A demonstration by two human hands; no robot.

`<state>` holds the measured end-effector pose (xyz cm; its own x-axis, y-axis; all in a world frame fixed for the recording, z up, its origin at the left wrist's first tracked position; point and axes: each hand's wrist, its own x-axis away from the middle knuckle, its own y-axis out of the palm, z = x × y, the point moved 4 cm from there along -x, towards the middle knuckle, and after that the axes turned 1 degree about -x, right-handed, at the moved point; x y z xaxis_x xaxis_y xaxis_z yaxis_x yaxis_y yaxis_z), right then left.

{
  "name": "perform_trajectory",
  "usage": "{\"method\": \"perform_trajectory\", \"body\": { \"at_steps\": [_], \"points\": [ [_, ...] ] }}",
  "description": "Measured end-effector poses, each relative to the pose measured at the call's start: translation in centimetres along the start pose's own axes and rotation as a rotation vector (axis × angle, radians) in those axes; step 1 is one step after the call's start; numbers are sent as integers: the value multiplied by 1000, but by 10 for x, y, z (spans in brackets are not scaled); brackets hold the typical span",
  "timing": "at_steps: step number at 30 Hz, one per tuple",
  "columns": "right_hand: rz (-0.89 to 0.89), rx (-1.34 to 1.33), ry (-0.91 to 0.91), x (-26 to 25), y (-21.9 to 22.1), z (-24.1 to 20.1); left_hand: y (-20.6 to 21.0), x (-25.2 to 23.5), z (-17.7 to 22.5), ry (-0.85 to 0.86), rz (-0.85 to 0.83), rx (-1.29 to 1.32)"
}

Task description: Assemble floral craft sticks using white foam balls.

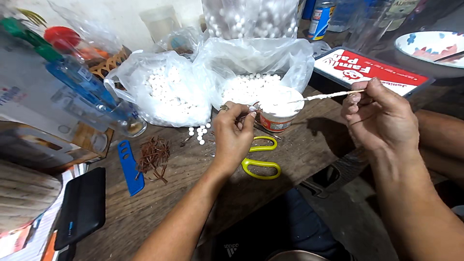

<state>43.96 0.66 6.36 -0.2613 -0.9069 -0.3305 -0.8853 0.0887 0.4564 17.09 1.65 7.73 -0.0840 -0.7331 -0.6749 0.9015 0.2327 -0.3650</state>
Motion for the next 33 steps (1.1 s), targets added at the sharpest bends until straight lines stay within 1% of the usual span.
{"method": "perform_trajectory", "body": {
  "at_steps": [2, 4, 8, 10, 12, 14, 16, 17, 19, 20, 21, 23, 25, 29, 31, 33],
  "points": [
    [21, 53, -49, -1, -2, -5, -1, 0, 0, -10, -7, 2],
    [11, 161, -119, -2, 0, -11, -2, 1, 0, -43, -16, 14],
    [-101, 380, -269, -8, 12, -13, -13, 4, 0, -104, -11, 77],
    [-171, 479, -278, -12, 20, -7, -23, 7, -1, -115, -8, 76],
    [-241, 604, -225, -17, 26, 3, -35, 10, -3, -128, 5, 61],
    [-283, 796, -218, -19, 27, 7, -50, 14, -6, -134, 14, 31],
    [-254, 1046, -316, -15, 27, -3, -67, 20, -12, -131, 34, -11],
    [-227, 1117, -389, -11, 27, -9, -75, 23, -17, -123, 54, -27],
    [-182, 1142, -606, 0, 38, -22, -90, 28, -27, -112, 105, -40],
    [-202, 1105, -707, 8, 50, -26, -96, 30, -31, -113, 127, -46],
    [-258, 1064, -789, 17, 66, -27, -101, 32, -34, -118, 138, -53],
    [-429, 988, -852, 33, 102, -21, -108, 33, -35, -132, 155, -65],
    [-588, 958, -790, 37, 135, -2, -113, 35, -34, -143, 170, -74],
    [-848, 1015, -482, 22, 186, 59, -116, 39, -40, -165, 204, -95],
    [-922, 1080, -361, 8, 206, 87, -117, 41, -45, -191, 193, -116],
    [-935, 1171, -262, -4, 219, 107, -119, 42, -48, -212, 188, -126]
  ]
}}
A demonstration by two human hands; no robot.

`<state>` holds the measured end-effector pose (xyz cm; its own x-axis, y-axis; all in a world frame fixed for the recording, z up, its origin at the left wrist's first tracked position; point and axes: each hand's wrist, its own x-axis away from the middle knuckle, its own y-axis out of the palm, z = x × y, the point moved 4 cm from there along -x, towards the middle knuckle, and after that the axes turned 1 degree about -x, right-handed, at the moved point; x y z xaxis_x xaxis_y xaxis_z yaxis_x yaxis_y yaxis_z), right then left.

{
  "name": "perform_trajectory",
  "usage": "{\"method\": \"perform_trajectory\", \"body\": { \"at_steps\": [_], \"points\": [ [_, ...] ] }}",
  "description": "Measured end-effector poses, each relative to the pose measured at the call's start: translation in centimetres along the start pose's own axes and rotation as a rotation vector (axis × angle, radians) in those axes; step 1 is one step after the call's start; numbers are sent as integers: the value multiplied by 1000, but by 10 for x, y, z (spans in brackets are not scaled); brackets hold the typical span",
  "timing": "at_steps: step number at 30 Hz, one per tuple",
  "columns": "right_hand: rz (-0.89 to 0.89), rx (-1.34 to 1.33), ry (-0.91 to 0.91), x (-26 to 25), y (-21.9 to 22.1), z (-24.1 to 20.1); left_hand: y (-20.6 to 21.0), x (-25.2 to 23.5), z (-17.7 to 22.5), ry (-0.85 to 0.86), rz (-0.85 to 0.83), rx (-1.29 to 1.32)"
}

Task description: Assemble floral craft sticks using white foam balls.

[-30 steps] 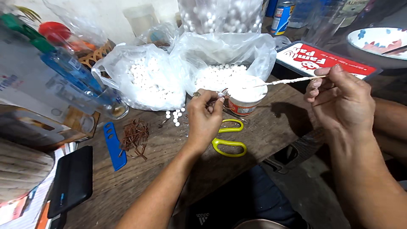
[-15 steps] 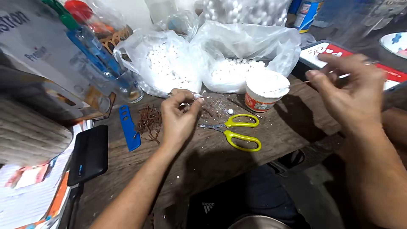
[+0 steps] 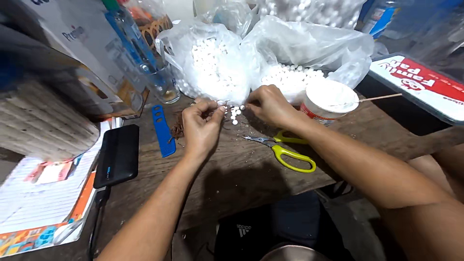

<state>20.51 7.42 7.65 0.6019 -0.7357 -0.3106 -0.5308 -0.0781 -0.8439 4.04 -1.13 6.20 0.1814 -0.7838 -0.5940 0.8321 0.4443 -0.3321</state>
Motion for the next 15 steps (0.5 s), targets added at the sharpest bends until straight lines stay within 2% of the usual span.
{"method": "perform_trajectory", "body": {
  "at_steps": [5, 9, 11, 15],
  "points": [
    [-118, 43, 225, -23, 16, 11, 1, 2, -1, -39, -10, -9],
    [-45, -66, 172, -19, 18, 17, 4, 4, -2, -37, -19, -6],
    [22, -237, 162, -12, 9, 18, 5, 6, -1, -11, -24, -7],
    [103, -780, 196, 6, -4, 14, 10, 11, 4, 35, -50, -20]
  ]
}}
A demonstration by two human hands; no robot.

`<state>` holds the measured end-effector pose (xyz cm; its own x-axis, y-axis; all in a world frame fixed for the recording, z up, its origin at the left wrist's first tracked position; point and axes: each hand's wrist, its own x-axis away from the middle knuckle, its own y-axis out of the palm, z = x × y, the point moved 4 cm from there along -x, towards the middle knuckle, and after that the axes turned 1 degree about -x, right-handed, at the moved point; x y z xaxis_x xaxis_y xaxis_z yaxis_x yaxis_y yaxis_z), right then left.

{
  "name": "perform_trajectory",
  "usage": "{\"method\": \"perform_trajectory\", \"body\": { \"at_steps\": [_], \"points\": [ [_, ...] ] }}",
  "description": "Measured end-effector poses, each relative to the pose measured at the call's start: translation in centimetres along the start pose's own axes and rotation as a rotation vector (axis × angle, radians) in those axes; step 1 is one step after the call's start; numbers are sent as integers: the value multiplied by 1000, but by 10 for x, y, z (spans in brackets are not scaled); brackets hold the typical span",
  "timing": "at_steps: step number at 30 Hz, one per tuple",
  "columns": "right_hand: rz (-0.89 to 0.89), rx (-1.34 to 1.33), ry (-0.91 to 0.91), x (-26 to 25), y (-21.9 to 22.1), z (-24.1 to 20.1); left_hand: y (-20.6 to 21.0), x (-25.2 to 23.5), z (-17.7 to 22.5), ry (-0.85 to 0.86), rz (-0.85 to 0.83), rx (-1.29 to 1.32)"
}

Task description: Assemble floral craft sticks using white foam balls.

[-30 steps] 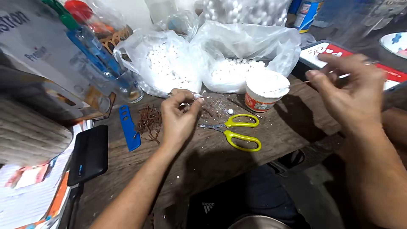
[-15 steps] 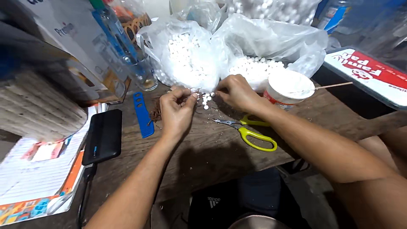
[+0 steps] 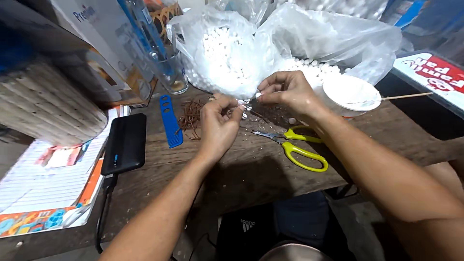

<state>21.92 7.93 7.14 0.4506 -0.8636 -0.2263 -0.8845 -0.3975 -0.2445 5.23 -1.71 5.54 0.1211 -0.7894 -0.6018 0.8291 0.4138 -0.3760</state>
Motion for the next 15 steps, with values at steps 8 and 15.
{"method": "perform_trajectory", "body": {
  "at_steps": [8, 15],
  "points": [
    [-136, -425, 168, 10, 0, 4, 4, 3, 3, 25, -30, -37],
    [-134, -472, 205, 11, 2, 2, 4, 3, 3, 45, -20, -48]
  ]
}}
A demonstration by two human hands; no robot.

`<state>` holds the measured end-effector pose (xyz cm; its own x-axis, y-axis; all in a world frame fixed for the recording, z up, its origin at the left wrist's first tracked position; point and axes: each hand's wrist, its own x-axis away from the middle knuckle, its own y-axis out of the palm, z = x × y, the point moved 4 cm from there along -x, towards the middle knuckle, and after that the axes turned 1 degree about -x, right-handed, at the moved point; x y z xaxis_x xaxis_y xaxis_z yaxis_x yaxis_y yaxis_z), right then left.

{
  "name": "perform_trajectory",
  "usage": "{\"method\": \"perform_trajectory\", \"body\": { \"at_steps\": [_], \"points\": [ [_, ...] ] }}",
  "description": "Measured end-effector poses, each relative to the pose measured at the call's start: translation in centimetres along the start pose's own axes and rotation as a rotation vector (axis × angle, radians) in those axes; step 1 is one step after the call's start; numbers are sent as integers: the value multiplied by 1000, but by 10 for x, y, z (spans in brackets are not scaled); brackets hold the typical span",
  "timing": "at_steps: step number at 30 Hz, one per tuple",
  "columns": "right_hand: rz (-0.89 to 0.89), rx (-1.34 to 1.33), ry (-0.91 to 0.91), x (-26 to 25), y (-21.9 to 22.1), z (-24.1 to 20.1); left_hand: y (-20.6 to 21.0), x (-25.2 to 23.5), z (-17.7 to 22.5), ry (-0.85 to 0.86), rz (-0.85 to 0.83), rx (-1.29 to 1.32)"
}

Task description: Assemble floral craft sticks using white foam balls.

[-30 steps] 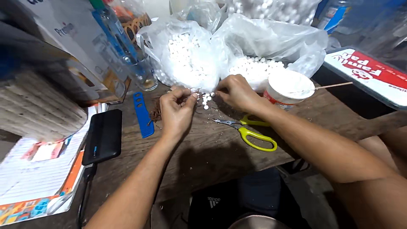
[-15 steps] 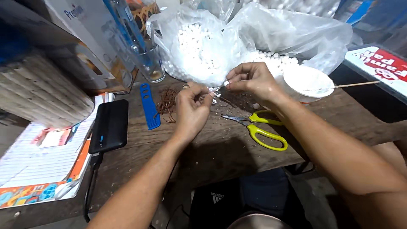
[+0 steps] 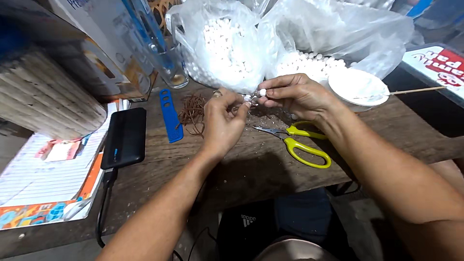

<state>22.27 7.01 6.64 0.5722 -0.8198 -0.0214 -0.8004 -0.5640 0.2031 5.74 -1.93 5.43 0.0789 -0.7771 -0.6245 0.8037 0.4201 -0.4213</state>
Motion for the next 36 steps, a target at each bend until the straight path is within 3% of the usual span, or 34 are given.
{"method": "perform_trajectory", "body": {
  "at_steps": [9, 36],
  "points": [
    [14, -36, 33, 0, -2, 1, 0, 1, 1, 1, 0, 22],
    [46, 132, -116, 2, 4, 5, 4, 2, 6, 74, -11, -98]
  ]
}}
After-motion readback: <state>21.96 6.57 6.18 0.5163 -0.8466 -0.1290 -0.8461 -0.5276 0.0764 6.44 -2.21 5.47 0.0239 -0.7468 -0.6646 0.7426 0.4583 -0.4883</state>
